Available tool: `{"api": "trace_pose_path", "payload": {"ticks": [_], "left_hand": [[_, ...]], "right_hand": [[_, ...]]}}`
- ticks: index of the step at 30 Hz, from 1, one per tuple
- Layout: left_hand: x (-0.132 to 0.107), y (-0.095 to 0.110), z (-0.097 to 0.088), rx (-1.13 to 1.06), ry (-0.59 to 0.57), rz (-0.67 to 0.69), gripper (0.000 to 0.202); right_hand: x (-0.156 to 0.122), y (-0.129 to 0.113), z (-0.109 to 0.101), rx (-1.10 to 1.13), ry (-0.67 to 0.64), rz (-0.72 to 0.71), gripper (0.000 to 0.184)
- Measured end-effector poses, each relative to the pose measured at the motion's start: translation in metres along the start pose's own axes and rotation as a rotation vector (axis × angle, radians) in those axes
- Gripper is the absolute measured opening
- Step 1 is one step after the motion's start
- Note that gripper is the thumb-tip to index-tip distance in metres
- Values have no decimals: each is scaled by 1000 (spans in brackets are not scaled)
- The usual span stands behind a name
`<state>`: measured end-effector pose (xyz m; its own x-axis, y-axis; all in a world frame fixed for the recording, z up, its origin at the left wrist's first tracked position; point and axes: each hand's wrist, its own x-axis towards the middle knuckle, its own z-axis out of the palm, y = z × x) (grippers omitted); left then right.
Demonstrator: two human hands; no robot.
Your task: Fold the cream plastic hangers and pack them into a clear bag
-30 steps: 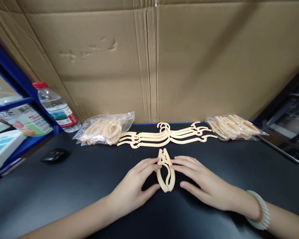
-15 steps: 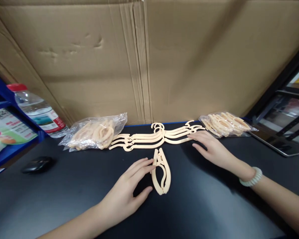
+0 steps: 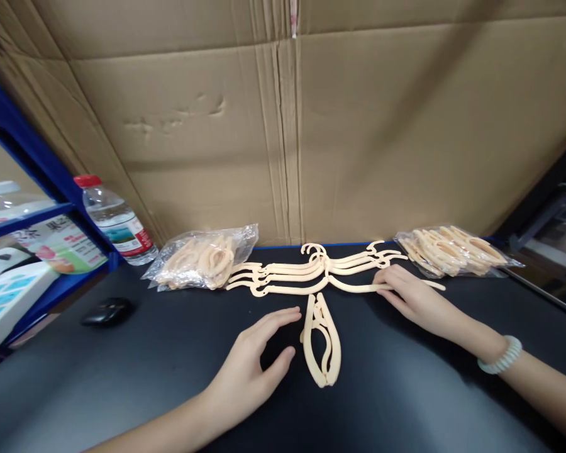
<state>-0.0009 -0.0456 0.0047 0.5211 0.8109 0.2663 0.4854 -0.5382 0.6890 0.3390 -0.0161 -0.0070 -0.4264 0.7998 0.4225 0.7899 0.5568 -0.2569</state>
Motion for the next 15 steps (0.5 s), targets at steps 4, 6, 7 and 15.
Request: {"api": "trace_pose_path", "payload": {"ticks": [4, 6, 7, 15], "left_hand": [[1, -1, 0, -226, 80, -126, 34], [1, -2, 0, -346, 116, -183, 36], [1, -3, 1, -397, 149, -212, 38], [1, 0, -2, -643, 356, -271, 30]], "right_hand": [[-3, -2, -11, -27, 71, 71, 19], [-5, 0, -20, -56, 151, 83, 18], [-7, 1, -24, -68, 191, 86, 18], [-13, 0, -42, -109, 342, 89, 14]]}}
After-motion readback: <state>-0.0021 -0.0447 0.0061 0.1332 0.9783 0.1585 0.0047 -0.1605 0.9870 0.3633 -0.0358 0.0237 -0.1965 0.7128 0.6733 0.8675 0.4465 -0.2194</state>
